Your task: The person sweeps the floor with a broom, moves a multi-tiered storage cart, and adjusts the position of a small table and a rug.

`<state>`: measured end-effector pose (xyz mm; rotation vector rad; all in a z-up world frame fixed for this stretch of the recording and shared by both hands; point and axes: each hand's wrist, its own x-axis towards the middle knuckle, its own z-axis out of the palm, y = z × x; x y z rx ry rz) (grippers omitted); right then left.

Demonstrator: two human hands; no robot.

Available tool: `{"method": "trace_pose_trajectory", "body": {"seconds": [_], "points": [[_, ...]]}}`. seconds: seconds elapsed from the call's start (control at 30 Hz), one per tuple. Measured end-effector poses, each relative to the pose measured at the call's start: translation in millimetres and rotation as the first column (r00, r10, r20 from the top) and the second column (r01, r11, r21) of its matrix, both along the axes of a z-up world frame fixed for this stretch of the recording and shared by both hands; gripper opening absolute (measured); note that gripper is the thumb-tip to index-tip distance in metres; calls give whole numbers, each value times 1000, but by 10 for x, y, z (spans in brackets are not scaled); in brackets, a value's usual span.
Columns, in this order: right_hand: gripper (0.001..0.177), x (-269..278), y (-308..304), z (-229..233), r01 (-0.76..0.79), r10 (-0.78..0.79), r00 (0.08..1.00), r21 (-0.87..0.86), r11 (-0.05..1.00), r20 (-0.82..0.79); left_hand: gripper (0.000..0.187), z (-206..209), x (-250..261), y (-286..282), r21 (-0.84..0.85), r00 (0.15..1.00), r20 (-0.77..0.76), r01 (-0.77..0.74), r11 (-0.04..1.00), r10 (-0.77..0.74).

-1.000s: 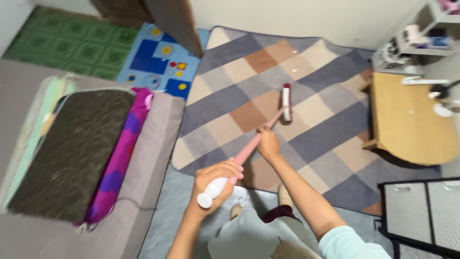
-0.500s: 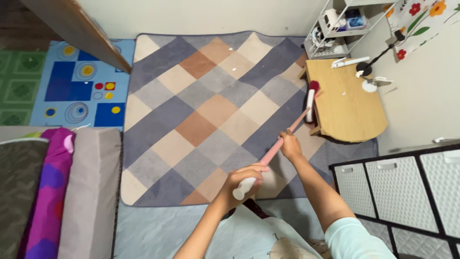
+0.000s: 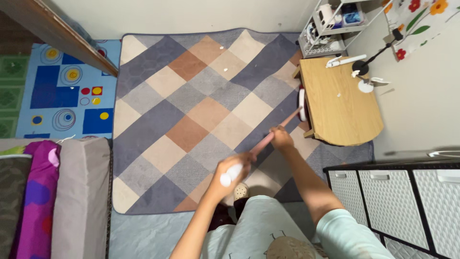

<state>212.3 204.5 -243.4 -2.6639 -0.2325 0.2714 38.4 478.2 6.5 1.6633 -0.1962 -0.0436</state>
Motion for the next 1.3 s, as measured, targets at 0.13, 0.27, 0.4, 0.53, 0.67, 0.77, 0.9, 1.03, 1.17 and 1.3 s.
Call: {"method": "trace_pose_trajectory", "body": {"seconds": [0.13,0.27,0.4,0.53,0.67,0.77,0.9,1.03,1.17,1.3], "points": [[81,79,-14,1,-74,81,995,125,989,-59,11,-83,437,24,-160,998,57,-1,987,10],[80,119,282,309,170,-134,981,295,940,-138,16,-34,585,-27,-278,973,230,74,958,-8],[81,32,668,634,229,-189,964,222,948,-187,26,118,422,81,-361,996,91,38,932,-5],[81,-214,1269,702,183,-157,982,298,937,-108,22,429,243,585,-106,965,256,92,990,-62],[71,-412,2259,708,81,-54,995,393,916,-79,20,856,-22,1154,77,925,365,80,994,-103],[58,-641,3048,790,59,-33,997,479,876,-63,21,1162,-256,1478,171,915,373,98,980,-157],[39,-914,3646,1247,578,9,775,715,392,-632,20,1480,-632,1694,282,878,414,127,951,-240],[30,-1142,3760,1695,-33,63,997,466,884,-48,20,1571,-857,2017,229,898,405,83,970,-173],[30,-883,3623,1582,-88,46,991,341,936,129,16,1360,-881,2117,114,869,490,18,993,-72],[39,-406,3025,1255,-74,27,987,300,951,157,11,1026,-553,1833,-17,888,460,-3,1000,10]]}}
